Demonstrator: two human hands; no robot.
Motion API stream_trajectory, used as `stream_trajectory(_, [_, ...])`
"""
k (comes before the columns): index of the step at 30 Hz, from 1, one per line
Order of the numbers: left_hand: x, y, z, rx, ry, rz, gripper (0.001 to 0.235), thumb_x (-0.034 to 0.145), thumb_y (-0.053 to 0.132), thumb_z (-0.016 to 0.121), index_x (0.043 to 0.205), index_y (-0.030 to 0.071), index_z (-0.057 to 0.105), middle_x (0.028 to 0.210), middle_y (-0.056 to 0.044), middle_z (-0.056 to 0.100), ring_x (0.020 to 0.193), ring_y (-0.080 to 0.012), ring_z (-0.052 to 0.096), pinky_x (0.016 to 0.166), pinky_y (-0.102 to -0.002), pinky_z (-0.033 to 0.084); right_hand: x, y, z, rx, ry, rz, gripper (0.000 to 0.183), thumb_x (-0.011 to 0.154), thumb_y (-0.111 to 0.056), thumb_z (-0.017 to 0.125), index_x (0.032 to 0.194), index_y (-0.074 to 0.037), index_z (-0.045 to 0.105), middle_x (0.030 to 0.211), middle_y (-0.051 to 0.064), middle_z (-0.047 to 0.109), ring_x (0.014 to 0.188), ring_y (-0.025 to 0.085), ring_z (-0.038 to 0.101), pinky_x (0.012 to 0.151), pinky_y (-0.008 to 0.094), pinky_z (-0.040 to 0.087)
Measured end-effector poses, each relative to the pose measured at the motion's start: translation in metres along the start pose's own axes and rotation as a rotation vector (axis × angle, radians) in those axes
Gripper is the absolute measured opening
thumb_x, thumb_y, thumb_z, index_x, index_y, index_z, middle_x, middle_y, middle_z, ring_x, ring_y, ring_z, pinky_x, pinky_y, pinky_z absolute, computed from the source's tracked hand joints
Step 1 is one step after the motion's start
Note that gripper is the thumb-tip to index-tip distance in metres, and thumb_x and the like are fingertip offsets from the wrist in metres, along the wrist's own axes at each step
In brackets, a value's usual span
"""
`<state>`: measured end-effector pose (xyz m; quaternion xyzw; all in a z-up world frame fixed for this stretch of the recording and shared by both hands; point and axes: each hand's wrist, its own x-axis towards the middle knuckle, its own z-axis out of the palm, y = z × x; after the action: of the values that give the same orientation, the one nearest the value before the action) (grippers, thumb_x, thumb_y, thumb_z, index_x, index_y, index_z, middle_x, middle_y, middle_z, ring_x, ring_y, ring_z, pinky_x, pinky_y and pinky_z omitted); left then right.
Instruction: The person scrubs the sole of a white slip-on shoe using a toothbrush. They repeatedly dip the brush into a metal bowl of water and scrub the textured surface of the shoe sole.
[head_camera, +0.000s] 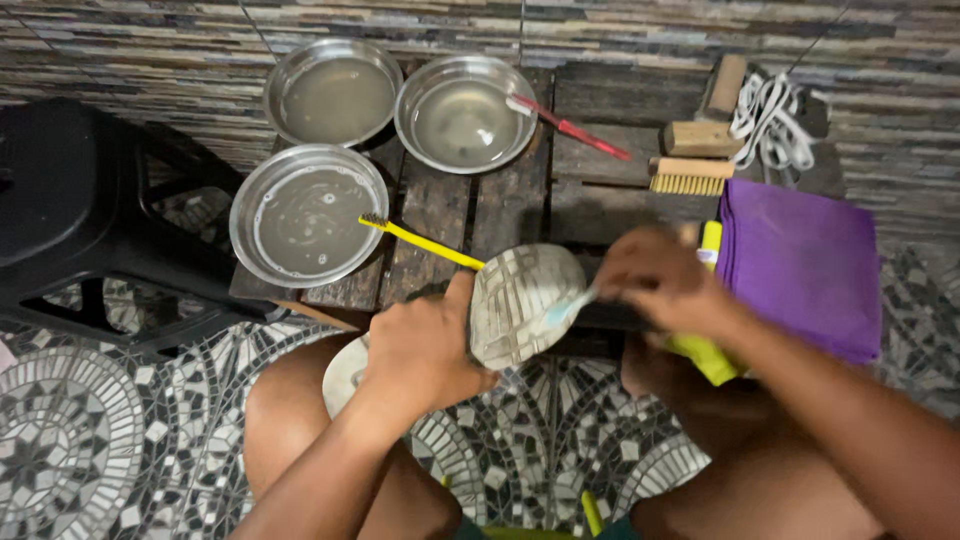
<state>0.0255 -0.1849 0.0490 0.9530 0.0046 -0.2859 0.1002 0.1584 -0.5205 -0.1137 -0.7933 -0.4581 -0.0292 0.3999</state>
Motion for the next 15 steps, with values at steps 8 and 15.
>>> stream_trajectory(8, [0.004, 0.002, 0.000, 0.021, 0.027, -0.005, 0.091, 0.074, 0.054, 0.084, 0.147, 0.020, 0.042, 0.125, -0.015, 0.075, 0.118, -0.0474, 0.071, 0.097, -0.058, 0.058, 0.015, -0.039, 0.001, -0.075, 0.150, 0.076, 0.010, 0.086, -0.021, 0.077, 0.091, -0.028, 0.083, 0.091, -0.001, 0.076, 0.087, 0.023, 0.075, 0.084, 0.033, 0.055])
stream_trajectory(15, [0.006, -0.003, 0.006, 0.021, 0.019, 0.003, 0.091, 0.071, 0.057, 0.084, 0.145, 0.021, 0.043, 0.124, -0.014, 0.075, 0.116, -0.0465, 0.072, 0.096, -0.057, 0.058, 0.028, -0.108, -0.002, -0.040, 0.170, 0.069, 0.013, 0.096, -0.036, 0.073, 0.091, -0.027, 0.081, 0.089, -0.003, 0.077, 0.085, 0.021, 0.076, 0.084, 0.030, 0.052])
